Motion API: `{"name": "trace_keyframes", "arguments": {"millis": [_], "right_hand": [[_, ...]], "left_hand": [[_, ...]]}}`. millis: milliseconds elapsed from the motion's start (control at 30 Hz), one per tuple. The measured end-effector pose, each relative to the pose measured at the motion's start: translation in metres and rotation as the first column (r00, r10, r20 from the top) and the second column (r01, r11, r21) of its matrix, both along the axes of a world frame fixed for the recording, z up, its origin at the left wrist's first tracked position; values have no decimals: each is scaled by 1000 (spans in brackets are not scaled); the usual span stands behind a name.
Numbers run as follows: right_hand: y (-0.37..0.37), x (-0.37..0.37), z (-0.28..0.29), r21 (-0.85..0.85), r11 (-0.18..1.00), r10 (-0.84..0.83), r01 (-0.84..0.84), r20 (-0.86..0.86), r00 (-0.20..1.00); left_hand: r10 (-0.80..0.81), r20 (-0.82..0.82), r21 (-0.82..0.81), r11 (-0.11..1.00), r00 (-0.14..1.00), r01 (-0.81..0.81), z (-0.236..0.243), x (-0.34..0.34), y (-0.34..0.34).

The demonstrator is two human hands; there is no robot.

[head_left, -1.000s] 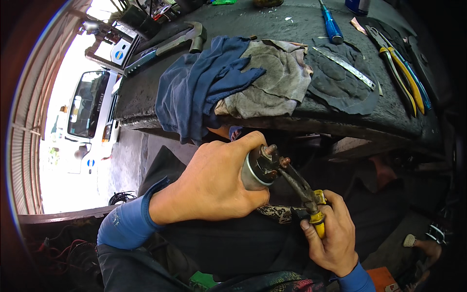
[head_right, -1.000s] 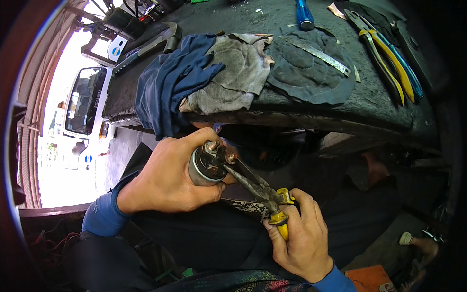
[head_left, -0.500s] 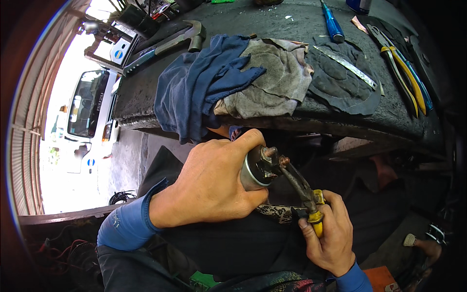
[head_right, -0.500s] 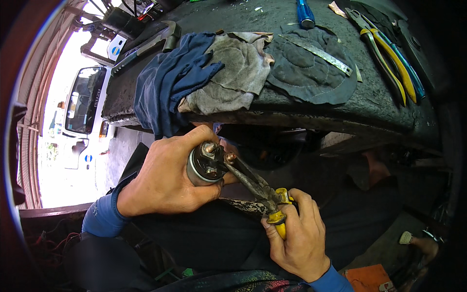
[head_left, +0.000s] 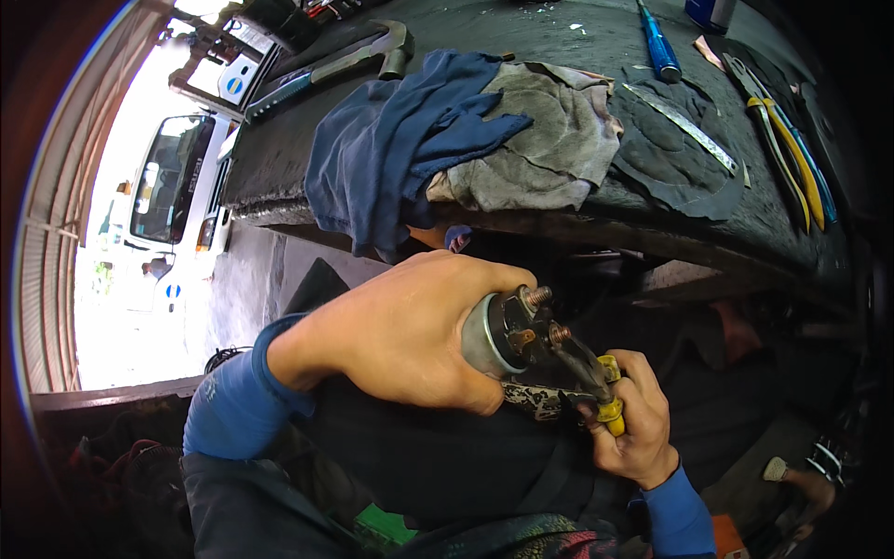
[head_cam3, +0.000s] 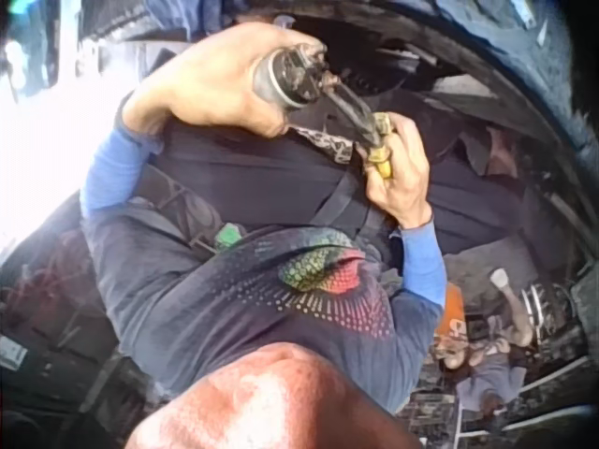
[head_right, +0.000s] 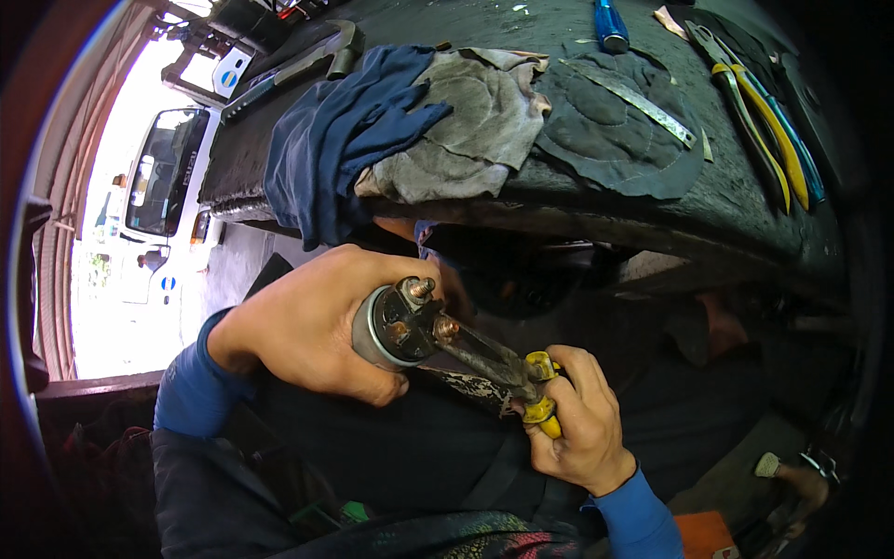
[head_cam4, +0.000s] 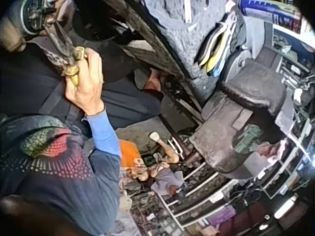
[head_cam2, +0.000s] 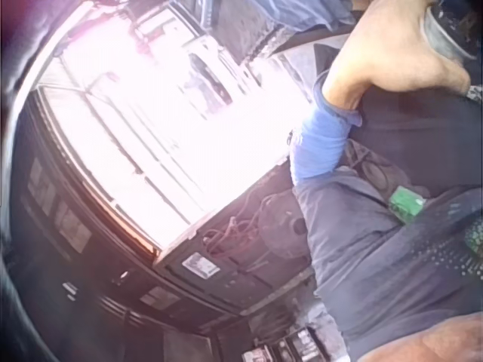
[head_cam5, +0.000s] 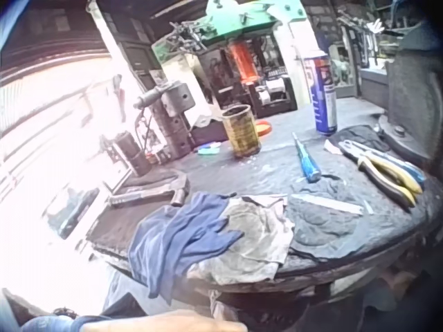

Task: The person uses pliers to manipulate a small cylindrical mechanical part on a workbench. They repeatedly grip and adjust the part, occasionally wiping it with a cloth. The task continues throughout the clip with no visible completion.

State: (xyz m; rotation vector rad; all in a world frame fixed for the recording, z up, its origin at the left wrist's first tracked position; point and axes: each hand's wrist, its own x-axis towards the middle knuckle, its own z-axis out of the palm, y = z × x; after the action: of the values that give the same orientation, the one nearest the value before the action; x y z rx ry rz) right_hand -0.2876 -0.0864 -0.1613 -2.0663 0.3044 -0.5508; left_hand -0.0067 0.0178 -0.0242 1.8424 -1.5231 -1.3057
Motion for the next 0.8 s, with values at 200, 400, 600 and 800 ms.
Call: {"name": "trace_keyframes", "arguments": {"millis": [200, 400, 600, 800], "right_hand": [[-16, 7, -15, -16, 992, 127, -126, 95, 987], [-7, 2, -10, 94, 995, 31, -28, -26, 999], [8, -12, 17, 159, 984, -45, 77, -193, 980], [15, -12, 28, 119, 989, -64, 92, -217, 974]], "left_hand": [[18, -674, 363, 879, 738, 310, -8, 15, -5], [90, -502, 218, 976, 860, 25, -7, 12, -3], [146, -159, 8, 989, 976, -146, -6, 0, 0], [204, 34, -45, 978, 978, -202, -4, -12, 0]]}}
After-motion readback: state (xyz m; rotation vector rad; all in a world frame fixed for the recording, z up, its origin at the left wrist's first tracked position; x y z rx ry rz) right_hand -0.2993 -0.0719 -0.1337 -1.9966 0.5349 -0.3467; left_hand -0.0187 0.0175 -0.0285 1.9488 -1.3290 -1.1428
